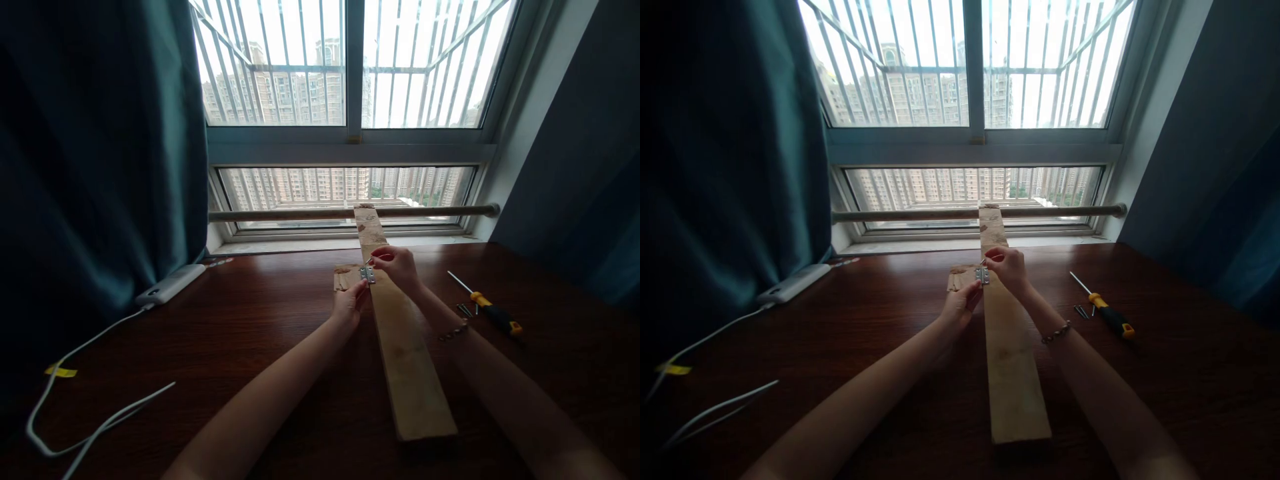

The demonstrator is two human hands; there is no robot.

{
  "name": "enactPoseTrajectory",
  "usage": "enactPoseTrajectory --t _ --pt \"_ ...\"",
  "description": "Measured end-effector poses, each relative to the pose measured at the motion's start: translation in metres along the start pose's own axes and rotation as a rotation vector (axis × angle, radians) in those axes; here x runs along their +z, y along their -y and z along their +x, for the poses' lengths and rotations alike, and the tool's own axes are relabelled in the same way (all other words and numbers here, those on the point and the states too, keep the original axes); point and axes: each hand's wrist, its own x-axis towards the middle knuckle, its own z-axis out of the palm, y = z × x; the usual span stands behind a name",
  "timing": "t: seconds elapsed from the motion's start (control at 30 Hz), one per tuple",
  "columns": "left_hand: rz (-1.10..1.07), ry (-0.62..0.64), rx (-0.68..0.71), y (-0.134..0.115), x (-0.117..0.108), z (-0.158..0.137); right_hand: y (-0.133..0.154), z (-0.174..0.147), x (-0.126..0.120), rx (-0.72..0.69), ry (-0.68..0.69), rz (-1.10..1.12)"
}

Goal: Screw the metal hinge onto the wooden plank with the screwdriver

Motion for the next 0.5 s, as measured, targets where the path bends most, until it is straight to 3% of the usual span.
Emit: enactPoseTrajectory --t 0.1,0.3,0.5 --pt "0.000 0.016 -0.004 0.000 0.000 0.000 -0.005 -0.005 0.012 -0.061 -0.026 -0.095" --pt "-0.010 0.022 0.013 0.001 0.001 0.000 -0.007 -0.014 0.011 -0.077 -0.002 -0.095" --pt "-0.024 0.030 0.015 -0.001 0.003 -0.004 -0.007 -0.015 0.013 -0.210 0.006 -0.240"
